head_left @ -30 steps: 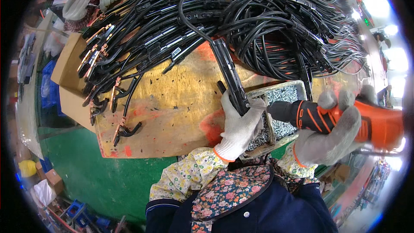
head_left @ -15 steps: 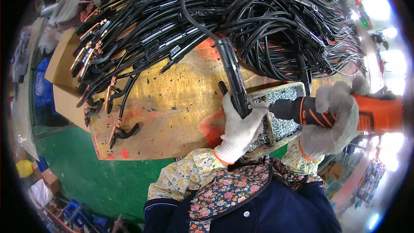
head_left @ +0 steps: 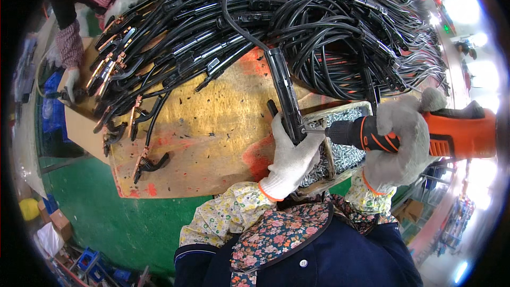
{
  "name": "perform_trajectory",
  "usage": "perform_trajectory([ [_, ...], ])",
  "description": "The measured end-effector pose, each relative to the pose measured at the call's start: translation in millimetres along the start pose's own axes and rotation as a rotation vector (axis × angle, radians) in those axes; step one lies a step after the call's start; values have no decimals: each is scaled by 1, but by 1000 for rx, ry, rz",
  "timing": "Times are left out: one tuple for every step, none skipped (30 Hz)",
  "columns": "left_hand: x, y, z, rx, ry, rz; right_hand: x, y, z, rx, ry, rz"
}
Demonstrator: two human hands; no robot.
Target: The person fastens screws into the plastic handles of wire assemblies using an electric screwdriver.
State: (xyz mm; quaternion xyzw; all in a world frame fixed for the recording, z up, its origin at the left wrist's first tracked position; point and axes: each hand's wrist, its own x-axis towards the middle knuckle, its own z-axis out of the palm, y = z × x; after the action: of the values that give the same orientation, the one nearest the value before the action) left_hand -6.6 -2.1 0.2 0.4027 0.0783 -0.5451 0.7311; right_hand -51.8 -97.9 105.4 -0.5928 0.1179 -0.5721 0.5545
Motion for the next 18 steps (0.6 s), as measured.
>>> perform_trajectory([
  [0, 1, 0, 3, -2, 5, 1, 0, 1, 21, -15, -5],
  [-1, 4, 2, -5, -9, 6, 3, -1, 2, 44, -29, -12],
  [-2, 5, 2, -9, -14, 8, 2, -2, 3, 51, -24, -19],
  [-2, 5, 2, 3, -18, 17, 1, -5, 7, -4, -24, 4],
  [-1, 3, 3, 5, -10, 31, 1, -10, 11, -58, -22, 24],
  [-1, 3, 0, 12, 6, 53, 0, -15, 17, -99, -19, 45],
  [2, -1, -2, 4, -7, 70, 1, -18, 20, -144, -9, 50],
  [5, -7, -4, 0, -21, 89, 3, -21, 22, -185, 4, 53],
  [6, -10, -6, -68, -63, 104, 1, -17, 17, -201, -15, 21],
  [2, -8, -3, -56, -46, 97, 2, -19, 13, -199, -49, 33],
  [6, -13, -7, -55, -95, 113, 8, -22, 2, -310, -178, -27],
  [10, -19, -15, -54, -138, 127, 10, -23, -7, -423, -304, -81],
  [6, -18, -9, -51, -94, 98, 4, -23, -5, -522, -151, -59],
  [3, -15, -4, 16, 6, 85, -3, -25, 1, -316, -4, 96],
  [0, -16, -9, 13, -15, 105, -8, -22, -15, -344, -49, 74],
  [-2, -12, -5, 15, -54, 116, -7, -23, -29, -386, -83, 42],
  [-9, -5, -5, 56, -77, 165, -13, -29, -39, -37, 70, -57],
  [-21, 6, 4, 91, -102, 209, -11, -38, -47, 308, 208, -163],
])
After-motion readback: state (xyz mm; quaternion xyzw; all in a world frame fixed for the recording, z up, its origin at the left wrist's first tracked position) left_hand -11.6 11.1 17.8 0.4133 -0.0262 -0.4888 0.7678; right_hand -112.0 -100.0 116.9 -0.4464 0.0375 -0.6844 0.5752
